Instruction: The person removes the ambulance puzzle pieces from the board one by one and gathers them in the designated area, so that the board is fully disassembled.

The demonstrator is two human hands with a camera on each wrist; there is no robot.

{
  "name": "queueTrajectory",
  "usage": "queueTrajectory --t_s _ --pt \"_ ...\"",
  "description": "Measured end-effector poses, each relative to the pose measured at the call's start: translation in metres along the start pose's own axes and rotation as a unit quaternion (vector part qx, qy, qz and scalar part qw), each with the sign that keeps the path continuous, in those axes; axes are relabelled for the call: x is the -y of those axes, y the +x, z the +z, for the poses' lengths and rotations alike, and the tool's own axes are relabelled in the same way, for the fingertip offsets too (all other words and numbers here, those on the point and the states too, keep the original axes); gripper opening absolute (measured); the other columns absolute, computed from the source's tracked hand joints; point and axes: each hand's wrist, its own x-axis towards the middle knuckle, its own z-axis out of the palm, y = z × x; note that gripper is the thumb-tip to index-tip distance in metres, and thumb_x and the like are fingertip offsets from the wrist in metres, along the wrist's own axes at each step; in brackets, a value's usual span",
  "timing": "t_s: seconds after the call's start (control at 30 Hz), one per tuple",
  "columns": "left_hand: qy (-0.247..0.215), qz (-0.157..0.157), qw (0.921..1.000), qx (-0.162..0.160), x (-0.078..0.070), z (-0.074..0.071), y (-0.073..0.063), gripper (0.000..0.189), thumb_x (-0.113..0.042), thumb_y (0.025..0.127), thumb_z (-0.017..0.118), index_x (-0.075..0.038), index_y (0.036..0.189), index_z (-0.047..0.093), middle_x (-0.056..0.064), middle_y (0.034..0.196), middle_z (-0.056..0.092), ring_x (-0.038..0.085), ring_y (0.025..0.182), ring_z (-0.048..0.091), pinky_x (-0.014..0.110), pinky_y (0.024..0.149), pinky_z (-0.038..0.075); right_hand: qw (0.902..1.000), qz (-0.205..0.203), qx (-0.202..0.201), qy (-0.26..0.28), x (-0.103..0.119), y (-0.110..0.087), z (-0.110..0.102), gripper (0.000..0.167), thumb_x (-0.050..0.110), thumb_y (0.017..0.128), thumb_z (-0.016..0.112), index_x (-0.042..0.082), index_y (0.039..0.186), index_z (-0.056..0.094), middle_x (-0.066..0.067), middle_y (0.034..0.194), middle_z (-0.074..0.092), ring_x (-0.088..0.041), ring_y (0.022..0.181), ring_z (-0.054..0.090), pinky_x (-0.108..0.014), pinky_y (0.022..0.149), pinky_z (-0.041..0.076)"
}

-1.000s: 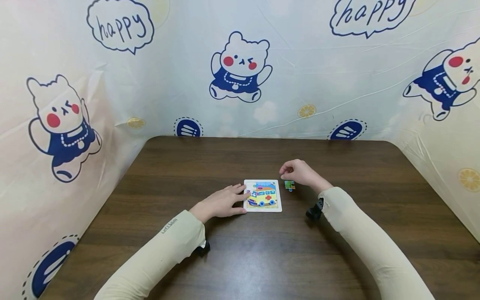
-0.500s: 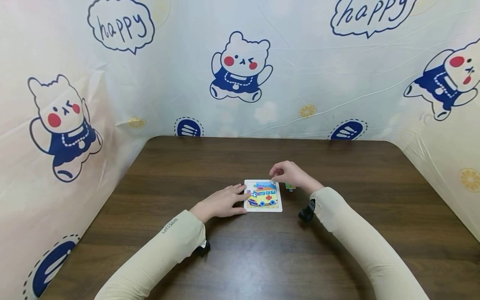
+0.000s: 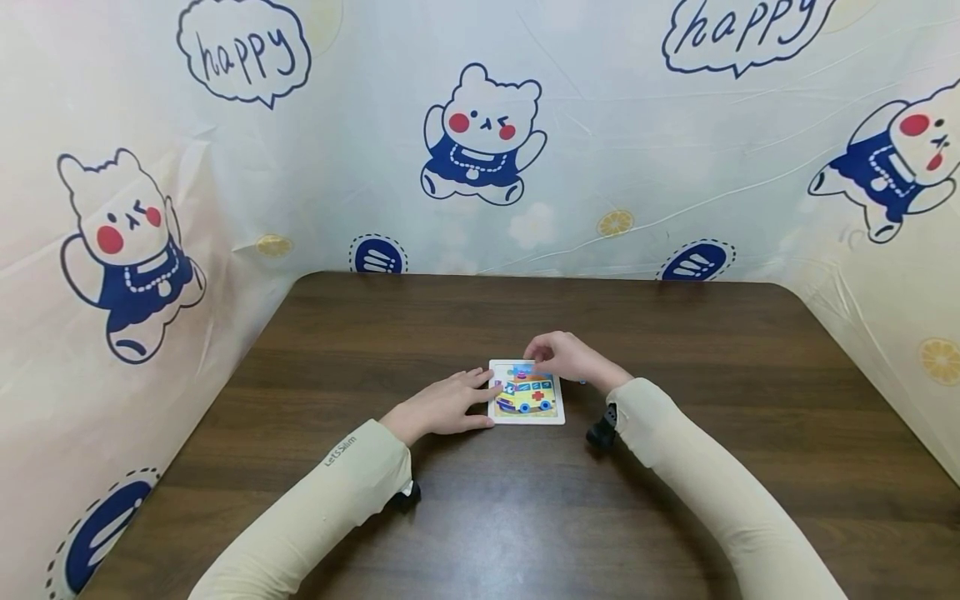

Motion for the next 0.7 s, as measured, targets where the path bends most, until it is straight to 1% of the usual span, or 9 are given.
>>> queueTrajectory --t_s 0.1,0.27,0.5,0.7 --pt "0.000 0.000 1.0000 -0.001 0.0001 0.0001 -0.0001 0.059 -0.045 0.091 0.053 -0.018 0.141 0.039 0.010 0.147 0.026 0.029 0.134 0.022 0.042 0.107 0.021 0.9999 -0.008 0.012 0.002 0.0011 0.0008 0.0022 0.016 0.010 0.084 0.068 0.006 0.100 0.067 0.001 0.079 0.059 -0.017 0.074 0.051 -0.031 0.070 0.045" --pt "0.002 0.003 1.0000 -0.003 0.0003 0.0001 -0.0002 0.059 -0.045 0.091 0.053 -0.018 0.141 0.040 0.011 0.147 0.027 0.030 0.134 0.023 0.042 0.107 0.021 0.9994 -0.021 0.028 0.000 0.0044 0.0028 0.0054 0.020 0.012 0.084 0.069 0.007 0.103 0.067 0.001 0.082 0.059 -0.017 0.078 0.052 -0.032 0.075 0.046" --pt "0.002 0.005 1.0000 -0.004 -0.0005 -0.0005 -0.0005 0.058 -0.044 0.091 0.053 -0.017 0.141 0.040 0.012 0.147 0.027 0.031 0.134 0.023 0.042 0.107 0.021 0.9987 -0.008 0.044 -0.024 0.0075 0.0050 0.0083 0.023 0.015 0.085 0.068 0.014 0.107 0.068 -0.001 0.096 0.057 -0.019 0.087 0.049 -0.035 0.078 0.044" --pt "-0.002 0.005 1.0000 -0.004 -0.0012 -0.0011 -0.0006 0.058 -0.044 0.091 0.054 -0.017 0.140 0.040 0.013 0.147 0.027 0.032 0.134 0.023 0.043 0.107 0.021 0.9974 -0.013 0.056 -0.044 0.0069 0.0064 0.0097 0.026 0.017 0.085 0.067 0.016 0.111 0.067 -0.002 0.095 0.053 -0.019 0.086 0.047 -0.034 0.075 0.043"
